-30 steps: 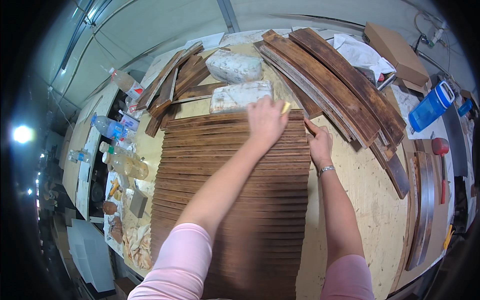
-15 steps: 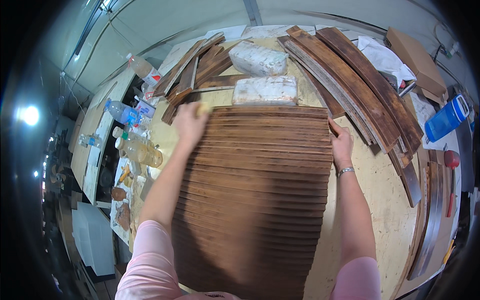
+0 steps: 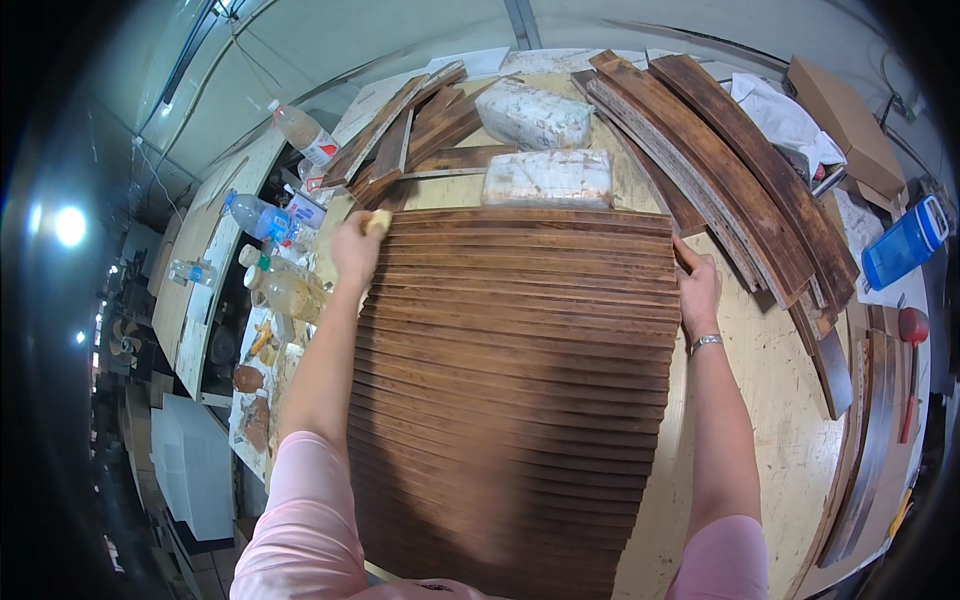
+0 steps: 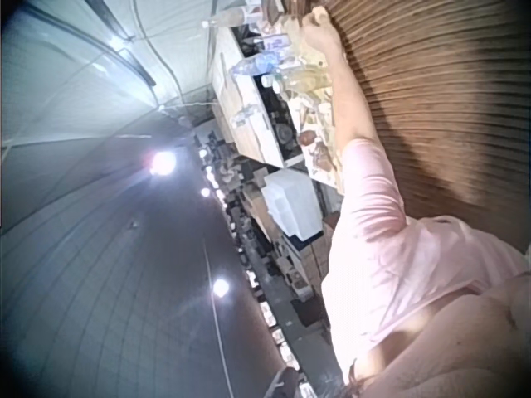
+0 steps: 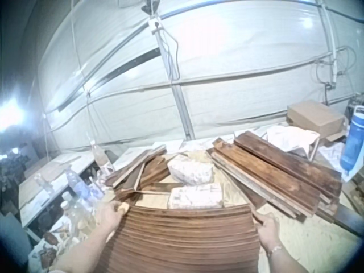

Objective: The person applies a substance to a slatted wood panel using a small block and then wipes the surface with a cloth.

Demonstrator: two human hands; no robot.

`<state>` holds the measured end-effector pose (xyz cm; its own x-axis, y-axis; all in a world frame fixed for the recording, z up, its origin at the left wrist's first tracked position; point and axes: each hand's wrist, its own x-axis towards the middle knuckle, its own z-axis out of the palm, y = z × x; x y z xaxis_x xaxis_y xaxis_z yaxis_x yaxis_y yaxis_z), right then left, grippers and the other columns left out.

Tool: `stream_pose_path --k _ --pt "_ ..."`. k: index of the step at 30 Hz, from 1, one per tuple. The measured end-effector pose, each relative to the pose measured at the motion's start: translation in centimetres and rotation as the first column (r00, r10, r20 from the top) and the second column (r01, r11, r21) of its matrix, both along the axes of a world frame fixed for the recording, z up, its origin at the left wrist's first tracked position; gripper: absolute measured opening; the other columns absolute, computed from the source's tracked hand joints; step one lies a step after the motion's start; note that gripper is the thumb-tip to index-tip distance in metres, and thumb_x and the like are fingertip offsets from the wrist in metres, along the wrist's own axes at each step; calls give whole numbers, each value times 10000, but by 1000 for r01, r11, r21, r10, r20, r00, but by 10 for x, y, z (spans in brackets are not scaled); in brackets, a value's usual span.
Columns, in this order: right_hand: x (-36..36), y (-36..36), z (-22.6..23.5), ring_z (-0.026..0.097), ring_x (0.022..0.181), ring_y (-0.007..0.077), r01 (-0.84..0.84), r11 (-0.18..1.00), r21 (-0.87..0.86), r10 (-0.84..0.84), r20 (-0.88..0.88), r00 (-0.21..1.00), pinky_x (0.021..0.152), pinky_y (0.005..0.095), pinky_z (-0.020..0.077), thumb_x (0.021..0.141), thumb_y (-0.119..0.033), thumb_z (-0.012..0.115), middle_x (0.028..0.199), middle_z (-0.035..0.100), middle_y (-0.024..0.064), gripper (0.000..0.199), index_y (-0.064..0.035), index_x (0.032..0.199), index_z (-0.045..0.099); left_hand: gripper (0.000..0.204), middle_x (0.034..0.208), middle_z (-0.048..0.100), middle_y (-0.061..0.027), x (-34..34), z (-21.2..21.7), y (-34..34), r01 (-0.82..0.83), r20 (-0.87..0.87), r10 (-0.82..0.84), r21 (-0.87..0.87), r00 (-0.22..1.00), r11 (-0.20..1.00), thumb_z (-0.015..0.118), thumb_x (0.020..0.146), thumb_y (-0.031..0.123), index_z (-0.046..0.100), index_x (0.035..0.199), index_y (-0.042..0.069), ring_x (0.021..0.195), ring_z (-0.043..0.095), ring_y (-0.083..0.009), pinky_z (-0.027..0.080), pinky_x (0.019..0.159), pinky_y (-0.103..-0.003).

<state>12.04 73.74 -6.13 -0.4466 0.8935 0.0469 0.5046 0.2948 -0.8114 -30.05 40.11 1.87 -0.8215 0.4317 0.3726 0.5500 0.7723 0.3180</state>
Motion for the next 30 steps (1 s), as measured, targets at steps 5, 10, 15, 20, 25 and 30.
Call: stream_pose_path --k 5,10,15,20,25,30 --pt "9 3 3 631 1041 291 17 1000 16 -17 7 1000 1000 376 460 854 34 612 997 578 117 609 -253 1388 669 303 1022 659 -162 28 3 38 83 -134 -101 -132 986 988 752 851 234 736 1133 124 979 654 -375 524 881 -458" --pt "7 -1 9 634 1019 294 19 999 42 -21 51 998 982 374 464 849 20 627 979 585 119 603 -256 1383 673 301 1030 627 -142 41 3 38 356 -89 -353 22 932 934 751 838 155 726 1133 103 988 632 -357 520 884 -456" --pt "5 3 -6 566 931 321 1 999 33 0 -40 999 969 413 451 836 -89 652 953 574 113 592 -358 1363 678 423 1014 596 -129 15 6 25 366 -242 -405 -188 882 911 636 782 -80 727 1132 139 1000 589 -359 494 898 -445" --pt "10 7 -8 561 951 315 12 1000 28 -12 -1 1000 967 412 451 843 -95 644 947 576 112 573 -350 1355 686 426 1061 607 -128 28 8 32 450 -264 -460 -100 848 887 594 759 -122 717 1097 107 1037 578 -360 493 909 -442" --pt "6 3 -9 558 934 301 31 998 53 -31 2 1000 951 387 455 846 -111 637 941 583 106 558 -352 1347 693 380 1091 653 -152 38 11 47 361 -273 -378 -111 885 926 558 824 -108 728 1108 79 1064 585 -362 492 932 -448" --pt "11 7 -11 555 932 302 25 998 55 -25 1 1000 965 394 451 849 -112 636 960 572 104 554 -333 1354 691 462 1221 643 -147 140 18 133 632 -100 -625 80 774 771 553 850 -134 723 1197 120 1174 581 -335 472 1054 -427"
